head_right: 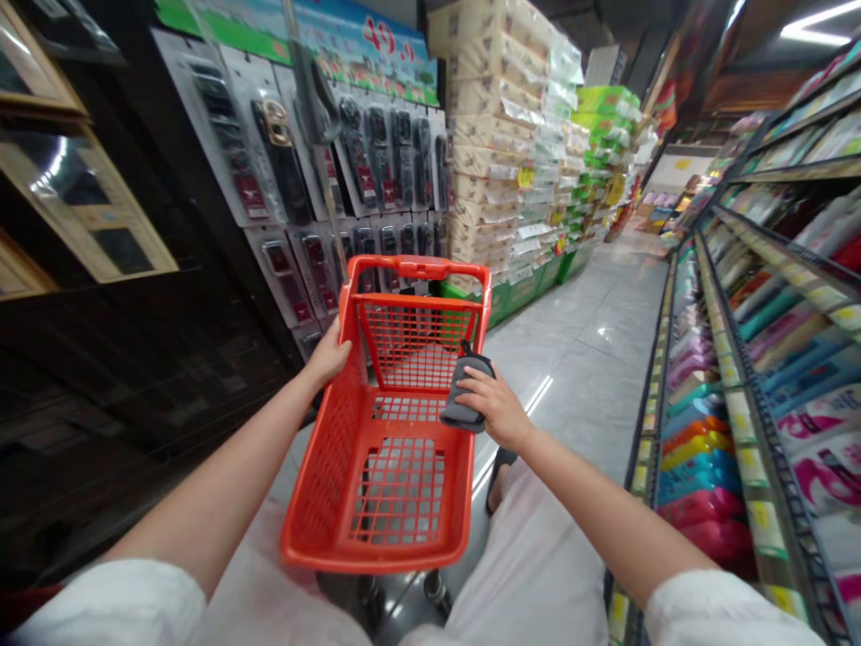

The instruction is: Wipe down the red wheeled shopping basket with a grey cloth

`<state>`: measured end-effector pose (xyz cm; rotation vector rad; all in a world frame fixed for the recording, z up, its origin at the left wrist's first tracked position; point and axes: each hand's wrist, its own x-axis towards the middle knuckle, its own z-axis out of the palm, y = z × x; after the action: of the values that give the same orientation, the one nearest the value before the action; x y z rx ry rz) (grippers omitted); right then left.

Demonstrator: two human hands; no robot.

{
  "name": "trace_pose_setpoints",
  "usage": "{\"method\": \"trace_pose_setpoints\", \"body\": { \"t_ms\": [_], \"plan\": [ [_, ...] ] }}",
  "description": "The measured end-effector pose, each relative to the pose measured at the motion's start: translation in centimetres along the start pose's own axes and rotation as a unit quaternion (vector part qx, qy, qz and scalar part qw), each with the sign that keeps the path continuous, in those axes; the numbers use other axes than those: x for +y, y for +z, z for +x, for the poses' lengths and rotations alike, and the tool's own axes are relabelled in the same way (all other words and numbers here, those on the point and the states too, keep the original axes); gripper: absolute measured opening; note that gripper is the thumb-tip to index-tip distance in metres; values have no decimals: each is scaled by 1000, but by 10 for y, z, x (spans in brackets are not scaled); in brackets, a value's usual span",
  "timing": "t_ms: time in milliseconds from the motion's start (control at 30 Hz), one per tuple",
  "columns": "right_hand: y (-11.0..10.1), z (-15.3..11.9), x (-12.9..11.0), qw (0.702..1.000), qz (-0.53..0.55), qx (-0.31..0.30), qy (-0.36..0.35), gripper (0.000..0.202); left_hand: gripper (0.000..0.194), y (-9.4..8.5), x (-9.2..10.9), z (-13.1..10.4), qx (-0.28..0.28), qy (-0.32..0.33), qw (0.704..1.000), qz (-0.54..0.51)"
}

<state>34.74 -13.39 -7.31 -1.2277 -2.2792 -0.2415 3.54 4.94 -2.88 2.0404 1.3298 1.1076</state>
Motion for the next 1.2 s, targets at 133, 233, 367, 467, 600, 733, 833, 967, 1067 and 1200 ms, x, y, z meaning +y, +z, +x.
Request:
{"method": "trace_pose_setpoints", "body": {
  "t_ms": [133, 233, 367, 467, 600, 733, 833, 967, 1067, 1200],
  "plan": [
    [0, 2, -15, 998, -20, 8, 62, 31, 68, 5, 33, 5, -27, -43, 964, 261],
    [6, 12, -15, 993, -18, 29, 113, 36, 55, 9, 58, -25, -64, 27, 940, 333],
    [19, 18, -31, 988, -9, 60, 144, 41, 41, 15, 67, -93, -231, 1, 942, 245],
    [33, 13, -68, 993, -8, 60, 99, 46, 39, 16, 61, -134, -290, -45, 928, 229],
    [41, 6, -97, 999, -9, 2, -40, 54, 43, 10, 50, -145, -254, -121, 895, 345],
    [23, 14, -58, 998, -38, -39, 10, 56, 44, 4, 41, -128, -254, -119, 886, 368],
    [12, 25, -33, 990, -66, -29, 122, 56, 44, 5, 37, -118, -271, -113, 883, 366],
    [32, 30, -73, 994, -70, 15, 86, 44, 44, 9, 36, -113, -267, -112, 883, 369],
    [55, 26, -120, 997, -49, 33, -49, 41, 42, 8, 35, -110, -277, -99, 882, 369],
    [55, 21, -105, 991, -57, 48, -110, 40, 40, 1, 32, -110, -295, -81, 878, 368]
  ]
}}
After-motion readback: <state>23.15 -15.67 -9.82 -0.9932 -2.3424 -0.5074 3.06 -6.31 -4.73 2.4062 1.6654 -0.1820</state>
